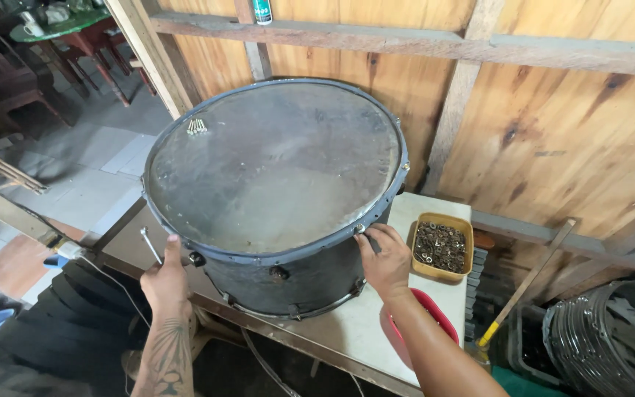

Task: Aligning a drum rim and inserting tension screws into the lugs of a drum shell

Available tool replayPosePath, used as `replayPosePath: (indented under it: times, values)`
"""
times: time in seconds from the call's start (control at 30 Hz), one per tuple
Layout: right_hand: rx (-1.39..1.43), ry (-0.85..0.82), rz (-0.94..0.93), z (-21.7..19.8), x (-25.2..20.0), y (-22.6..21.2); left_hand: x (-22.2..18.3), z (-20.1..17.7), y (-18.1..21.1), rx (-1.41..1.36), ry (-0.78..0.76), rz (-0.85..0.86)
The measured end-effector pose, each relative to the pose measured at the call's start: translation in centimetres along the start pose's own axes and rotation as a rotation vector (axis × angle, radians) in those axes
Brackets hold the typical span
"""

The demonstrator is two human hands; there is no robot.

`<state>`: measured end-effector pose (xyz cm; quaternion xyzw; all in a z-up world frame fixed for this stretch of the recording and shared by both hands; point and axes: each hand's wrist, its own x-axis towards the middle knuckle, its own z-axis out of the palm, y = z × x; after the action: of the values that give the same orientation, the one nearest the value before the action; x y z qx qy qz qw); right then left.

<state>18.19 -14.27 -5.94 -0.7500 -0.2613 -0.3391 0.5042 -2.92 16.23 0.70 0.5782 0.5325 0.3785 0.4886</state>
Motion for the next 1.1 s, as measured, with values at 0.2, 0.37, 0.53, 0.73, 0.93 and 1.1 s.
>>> replayPosePath:
  times: [0.2, 0.37, 0.53, 0.73, 0.93, 1.1]
  values:
    - [-0.065, 0.012, 0.006, 0.3, -0.8, -0.7, 0.8, 2.5, 0.1, -0.141, -0.052, -0.047]
    - [0.087, 0.015, 0.058, -0.5, -0.1, 0.0, 0.1, 2.6, 0.5, 0.013, -0.057, 0.021]
    - [0.092, 0.002, 0.14, -2.1, -0.3, -0.4, -7.2, 0.3, 6.3, -0.043, -0.159, -0.23]
    - [-0.027, -0.005, 0.003, -3.4, -0.1, -0.2, -8.5, -0.3, 4.2, -0.15, -0.105, -0.279]
    - [0.082, -0.032, -0.066, -4.0, 0.6, 0.1, -7.9, -1.7, 3.5, -0.154, -0.126, -0.277]
    - [-0.047, -0.078, -0.009, -4.0, 0.3, -0.6, -7.6, -1.9, 2.5, -0.176, -0.118, -0.127]
